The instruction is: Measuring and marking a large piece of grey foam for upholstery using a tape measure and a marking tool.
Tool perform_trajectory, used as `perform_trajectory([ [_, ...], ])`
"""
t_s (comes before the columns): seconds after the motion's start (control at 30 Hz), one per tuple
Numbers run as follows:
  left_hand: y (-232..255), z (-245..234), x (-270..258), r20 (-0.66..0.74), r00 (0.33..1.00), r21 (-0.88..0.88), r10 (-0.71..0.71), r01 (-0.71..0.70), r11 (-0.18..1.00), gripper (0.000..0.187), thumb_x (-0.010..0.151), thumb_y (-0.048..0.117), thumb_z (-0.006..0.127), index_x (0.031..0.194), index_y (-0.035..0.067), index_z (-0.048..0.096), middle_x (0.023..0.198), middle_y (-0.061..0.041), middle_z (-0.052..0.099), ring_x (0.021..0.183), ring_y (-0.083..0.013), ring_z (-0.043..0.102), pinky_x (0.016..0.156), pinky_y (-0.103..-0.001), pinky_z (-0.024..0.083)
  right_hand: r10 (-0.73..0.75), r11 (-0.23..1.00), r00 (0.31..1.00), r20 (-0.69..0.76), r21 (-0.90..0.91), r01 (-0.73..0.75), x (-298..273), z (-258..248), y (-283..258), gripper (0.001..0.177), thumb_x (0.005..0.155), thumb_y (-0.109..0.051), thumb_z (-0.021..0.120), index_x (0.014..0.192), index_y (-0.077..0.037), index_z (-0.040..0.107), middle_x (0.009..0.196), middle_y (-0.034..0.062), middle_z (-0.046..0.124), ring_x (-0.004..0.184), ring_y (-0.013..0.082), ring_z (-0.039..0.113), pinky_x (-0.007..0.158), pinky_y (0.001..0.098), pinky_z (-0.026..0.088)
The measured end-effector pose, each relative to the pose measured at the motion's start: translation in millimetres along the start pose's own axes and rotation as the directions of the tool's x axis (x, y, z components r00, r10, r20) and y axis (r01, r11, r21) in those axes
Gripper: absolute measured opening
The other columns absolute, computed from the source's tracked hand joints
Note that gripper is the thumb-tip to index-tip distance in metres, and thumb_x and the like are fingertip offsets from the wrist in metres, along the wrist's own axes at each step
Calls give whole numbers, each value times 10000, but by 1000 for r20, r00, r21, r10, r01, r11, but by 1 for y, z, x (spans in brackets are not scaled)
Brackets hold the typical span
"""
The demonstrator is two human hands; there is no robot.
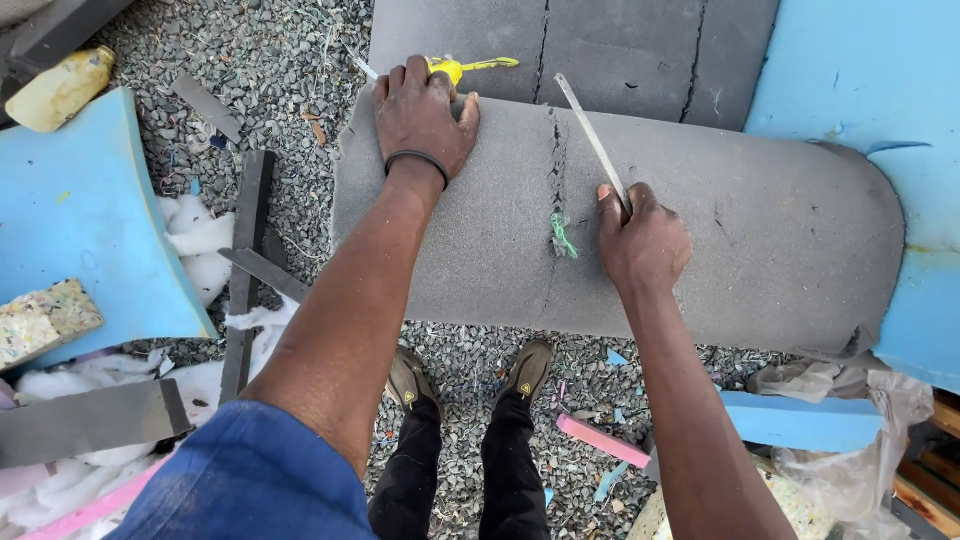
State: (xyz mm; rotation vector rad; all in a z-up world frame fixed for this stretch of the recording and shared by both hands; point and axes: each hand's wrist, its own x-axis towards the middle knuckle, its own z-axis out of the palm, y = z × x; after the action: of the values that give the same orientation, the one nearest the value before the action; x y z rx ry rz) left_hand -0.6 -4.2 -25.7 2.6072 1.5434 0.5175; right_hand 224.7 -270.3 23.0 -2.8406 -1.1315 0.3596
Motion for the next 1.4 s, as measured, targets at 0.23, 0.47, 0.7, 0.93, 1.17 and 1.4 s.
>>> perform_trajectory([
  [0.23, -1, 4, 0, -12, 1000, 8, 3, -3, 1000, 487, 1141, 624, 760, 1134, 167, 930, 1287, -124, 678, 1212, -412, 659, 1166, -596, 493, 18, 1000, 1000, 24, 1, -18, -1, -7, -5, 698, 1314, -822, 493, 1252, -167, 729, 903, 205, 857, 769, 482, 837, 648, 614, 631],
  [0.47, -1, 5, -2, -8, 1000, 2, 2, -2, 1000, 480, 1146, 516, 726, 1213, 92, 942, 1328, -150, 690, 1236, -421, 663, 1193, -614, 493, 70, 998, 991, 111, -11, -69, -1, -12, -11, 678, 1309, -825, 486, 1298, -192, 729, 868, 126, 804, 713, 343, 777, 601, 518, 622],
  [0.7, 1, -2, -5, -15, 1000, 1, 6, -5, 1000, 387, 1140, 410, 720, 1224, 112, 954, 1297, -151, 703, 1198, -411, 694, 1182, -607, 521, 84, 996, 985, 152, -9, -83, -1, -17, -14, 684, 1306, -818, 458, 1286, -185, 715, 862, 122, 793, 706, 322, 762, 601, 499, 615],
  [0.93, 1, -1, -6, -27, 1000, -19, 4, -4, 1000, 378, 1129, 401, 742, 1242, 114, 961, 1316, -146, 707, 1211, -403, 686, 1193, -599, 507, 77, 997, 987, 140, 18, -80, 0, -16, -12, 689, 1296, -837, 462, 1263, -193, 706, 821, 81, 756, 675, 279, 720, 582, 464, 587],
  [1.17, -1, 2, -7, -89, 995, -12, 37, -38, 999, 355, 1103, 368, 751, 1205, 97, 957, 1312, -156, 712, 1181, -410, 689, 1156, -589, 517, 50, 998, 995, 81, 18, -52, 0, -10, -7, 698, 1285, -830, 480, 1229, -182, 733, 900, 167, 833, 762, 410, 811, 628, 558, 609],
  [1.4, 5, -9, -10, -20, 999, 36, 46, -46, 998, 256, 1150, 269, 723, 1197, 104, 913, 1271, -131, 669, 1149, -385, 674, 1126, -568, 541, 29, 998, 999, 42, 53, -31, 0, -7, -4, 689, 1263, -821, 504, 1227, -183, 761, 899, 181, 846, 754, 446, 820, 615, 579, 589],
])
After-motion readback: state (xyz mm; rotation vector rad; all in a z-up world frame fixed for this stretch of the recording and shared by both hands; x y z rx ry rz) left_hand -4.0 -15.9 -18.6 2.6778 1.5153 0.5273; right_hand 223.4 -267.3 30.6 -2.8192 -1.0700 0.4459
